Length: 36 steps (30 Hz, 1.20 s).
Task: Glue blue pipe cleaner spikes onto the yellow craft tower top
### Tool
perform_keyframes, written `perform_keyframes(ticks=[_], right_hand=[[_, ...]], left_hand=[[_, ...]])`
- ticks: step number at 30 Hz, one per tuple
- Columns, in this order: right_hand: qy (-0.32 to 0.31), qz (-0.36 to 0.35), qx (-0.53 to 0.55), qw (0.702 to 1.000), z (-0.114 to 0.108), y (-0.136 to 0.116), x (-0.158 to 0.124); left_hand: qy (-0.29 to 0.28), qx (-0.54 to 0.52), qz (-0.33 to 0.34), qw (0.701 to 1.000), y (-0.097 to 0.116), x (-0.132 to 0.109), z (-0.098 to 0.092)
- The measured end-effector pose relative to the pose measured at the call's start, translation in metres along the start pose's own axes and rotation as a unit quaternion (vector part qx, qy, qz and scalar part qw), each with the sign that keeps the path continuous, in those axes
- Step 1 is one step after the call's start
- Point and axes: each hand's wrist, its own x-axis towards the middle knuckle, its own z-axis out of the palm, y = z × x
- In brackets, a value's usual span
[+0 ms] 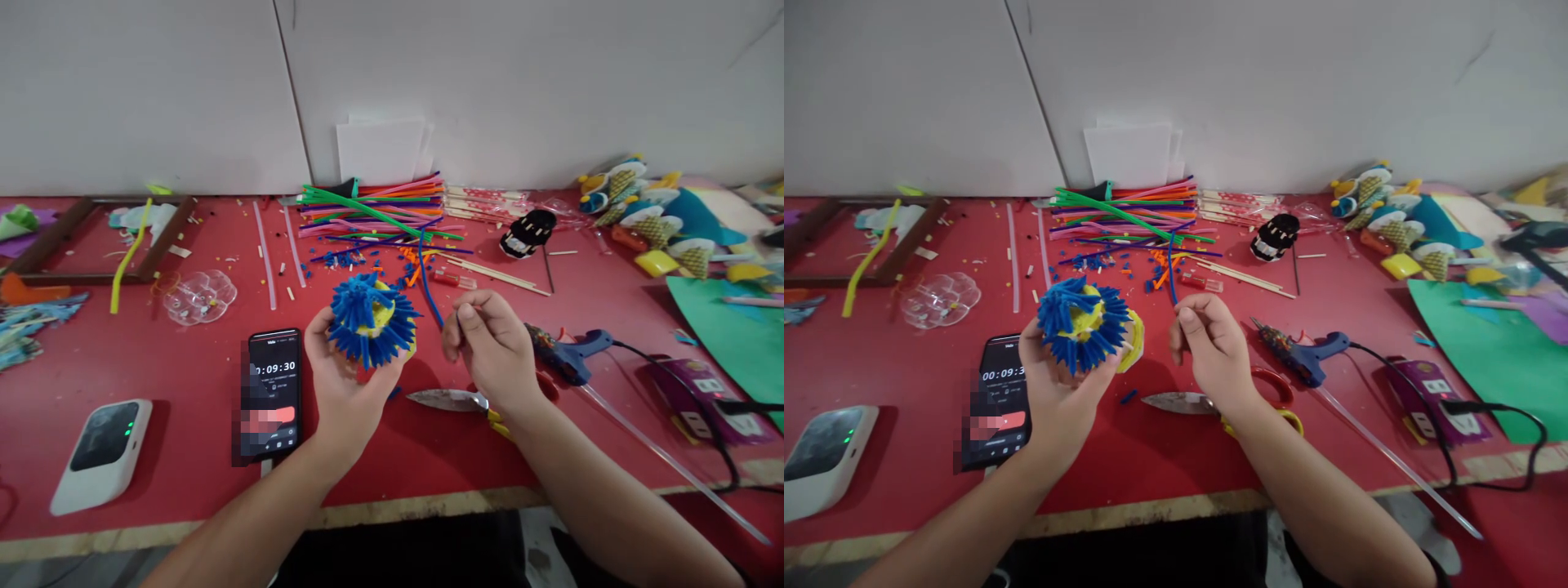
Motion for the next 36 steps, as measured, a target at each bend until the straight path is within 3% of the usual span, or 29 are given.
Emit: perform_keyframes(ticks=[14, 25, 30, 33, 36], right_hand=[[0.025, -0.037, 0.074, 0.996, -0.001, -0.015, 0.008], [0.034, -0.034, 0.057, 0.997, 0.001, -0.002, 0.012], [-0.021, -0.061, 0.035, 0.997, 0.004, -0.050, 0.010], [-0.085, -0.077, -0.040, 0.993, 0.008, -0.092, 0.013], [-0.086, -0.147, -0.061, 0.983, 0.016, -0.124, 0.020]], left_hand=[[-0.020, -0.004, -0.016, 1.000, 0.001, -0.001, -0.002], [-0.012, 0.003, -0.007, 1.000, 0.003, 0.004, -0.004], [-0.045, -0.038, -0.071, 0.996, 0.029, 0.014, -0.012], [-0.132, -0.042, -0.109, 0.984, 0.057, 0.031, -0.019], [-0.237, 0.010, -0.085, 0.968, 0.081, 0.060, -0.026]])
